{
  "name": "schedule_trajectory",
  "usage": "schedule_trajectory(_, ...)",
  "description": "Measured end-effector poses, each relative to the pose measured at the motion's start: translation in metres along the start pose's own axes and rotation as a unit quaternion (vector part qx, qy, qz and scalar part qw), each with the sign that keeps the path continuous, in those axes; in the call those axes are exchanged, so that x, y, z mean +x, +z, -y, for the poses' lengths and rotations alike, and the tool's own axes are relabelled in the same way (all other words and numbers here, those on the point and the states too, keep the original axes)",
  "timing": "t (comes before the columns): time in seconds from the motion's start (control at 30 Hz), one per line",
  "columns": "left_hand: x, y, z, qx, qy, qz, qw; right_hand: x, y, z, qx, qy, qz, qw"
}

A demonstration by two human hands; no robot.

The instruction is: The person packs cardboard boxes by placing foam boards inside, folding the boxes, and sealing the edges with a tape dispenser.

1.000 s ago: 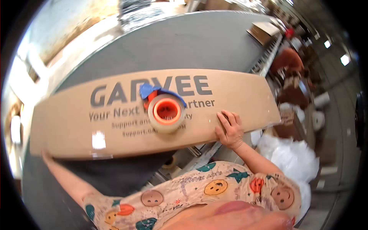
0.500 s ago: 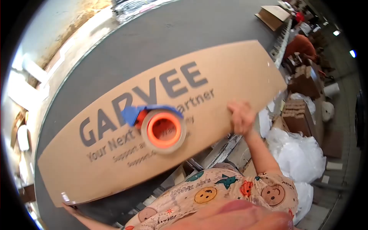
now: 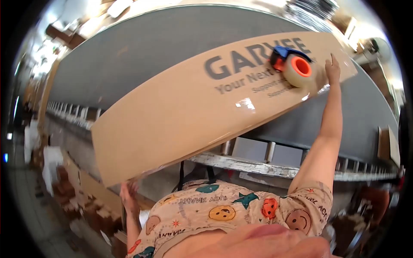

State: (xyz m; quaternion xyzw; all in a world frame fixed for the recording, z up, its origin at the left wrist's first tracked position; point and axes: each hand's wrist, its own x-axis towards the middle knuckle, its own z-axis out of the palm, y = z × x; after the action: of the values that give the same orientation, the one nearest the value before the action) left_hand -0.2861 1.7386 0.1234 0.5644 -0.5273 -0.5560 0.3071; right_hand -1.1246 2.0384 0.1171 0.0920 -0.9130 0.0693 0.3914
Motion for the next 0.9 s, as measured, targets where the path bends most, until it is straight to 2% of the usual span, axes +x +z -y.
schedule_trajectory(0.03, -0.015, -0.005, -0.013, 0.030, -0.008, 0.051, 0.998, 0.011, -0.043, 0.041, 0.278, -0.034, 0.196, 0.940)
schedule_trajectory(0.07, -0.015, -0.014, -0.030, 0.130, -0.098, 0.121, 0.979, 0.014, -0.074, 0.079, 0.519, -0.084, 0.375, 0.763)
schedule_trajectory(0.1, -0.013, -0.003, -0.067, 0.387, -0.138, 0.124, 0.903, 0.017, -0.049, 0.084, 0.440, -0.173, 0.464, 0.749)
schedule_trajectory(0.13, -0.013, 0.019, -0.105, 0.557, -0.033, 0.108, 0.823, 0.009, -0.045, 0.107, 0.379, -0.247, 0.423, 0.785)
schedule_trajectory(0.17, -0.001, 0.012, -0.106, 0.450, 0.202, 0.096, 0.865, -0.006, -0.058, 0.116, 0.444, -0.273, 0.374, 0.767)
schedule_trajectory(0.2, 0.022, 0.003, -0.106, 0.440, 0.207, 0.040, 0.873, -0.005, -0.007, 0.108, 0.428, -0.296, 0.348, 0.780)
schedule_trajectory(0.23, 0.046, 0.006, -0.121, 0.494, 0.137, -0.023, 0.858, -0.008, -0.039, 0.124, 0.339, -0.297, 0.367, 0.814)
schedule_trajectory(0.27, 0.073, 0.003, -0.124, 0.443, 0.188, -0.002, 0.877, -0.022, -0.059, 0.139, 0.396, -0.285, 0.367, 0.792)
schedule_trajectory(0.3, 0.115, 0.002, -0.116, 0.428, 0.217, 0.007, 0.877, -0.050, -0.156, 0.179, 0.401, -0.071, 0.498, 0.766)
schedule_trajectory(0.33, 0.147, 0.001, -0.110, 0.433, 0.351, -0.012, 0.830, -0.065, -0.169, 0.196, 0.446, -0.026, 0.539, 0.714)
schedule_trajectory(0.4, 0.230, 0.019, -0.059, 0.560, 0.315, -0.189, 0.743, -0.101, -0.187, 0.232, 0.482, -0.054, 0.529, 0.696)
schedule_trajectory(0.43, 0.265, 0.024, -0.041, 0.411, 0.219, -0.095, 0.880, -0.128, -0.216, 0.254, 0.532, -0.029, 0.502, 0.682)
schedule_trajectory(0.47, 0.292, 0.029, -0.036, 0.239, 0.113, 0.013, 0.964, -0.155, -0.225, 0.270, 0.585, 0.007, 0.459, 0.669)
schedule_trajectory(0.5, 0.287, 0.042, -0.034, 0.068, 0.086, 0.080, 0.991, -0.178, -0.225, 0.279, 0.598, 0.040, 0.407, 0.689)
schedule_trajectory(0.53, 0.283, 0.056, -0.026, -0.105, 0.057, 0.153, 0.981, -0.210, -0.251, 0.299, 0.527, -0.029, 0.308, 0.792)
schedule_trajectory(0.57, 0.300, 0.061, -0.019, -0.170, 0.102, 0.179, 0.964, -0.252, -0.278, 0.322, 0.599, -0.019, 0.274, 0.752)
schedule_trajectory(0.6, 0.327, 0.062, -0.005, -0.233, 0.141, 0.203, 0.941, -0.300, -0.325, 0.358, 0.488, -0.044, 0.226, 0.842)
schedule_trajectory(0.63, 0.360, 0.064, 0.017, -0.159, 0.115, 0.197, 0.960, -0.358, -0.301, 0.371, 0.536, -0.076, 0.270, 0.796)
schedule_trajectory(0.67, 0.387, 0.065, 0.032, -0.084, 0.087, 0.188, 0.975, -0.395, -0.377, 0.427, 0.459, -0.149, 0.313, 0.818)
schedule_trajectory(0.7, 0.402, 0.071, 0.049, 0.047, 0.250, 0.102, 0.962, -0.433, -0.425, 0.476, 0.398, -0.253, 0.285, 0.834)
schedule_trajectory(0.73, 0.393, 0.096, 0.052, 0.184, 0.401, 0.005, 0.897, -0.443, -0.447, 0.488, 0.341, -0.354, 0.256, 0.832)
schedule_trajectory(0.77, 0.398, 0.083, 0.026, 0.127, 0.323, 0.047, 0.937, -0.454, -0.459, 0.525, 0.335, -0.360, 0.269, 0.828)
schedule_trajectory(0.8, 0.373, 0.067, -0.018, 0.078, 0.238, 0.089, 0.964, -0.466, -0.470, 0.542, 0.292, -0.334, 0.256, 0.859)
schedule_trajectory(0.83, 0.343, 0.038, -0.072, 0.095, 0.167, 0.144, 0.971, -0.482, -0.480, 0.560, 0.251, -0.303, 0.235, 0.889)
schedule_trajectory(0.9, 0.360, 0.027, -0.109, 0.153, 0.195, 0.304, 0.920, -0.488, -0.471, 0.561, 0.238, -0.299, 0.228, 0.896)
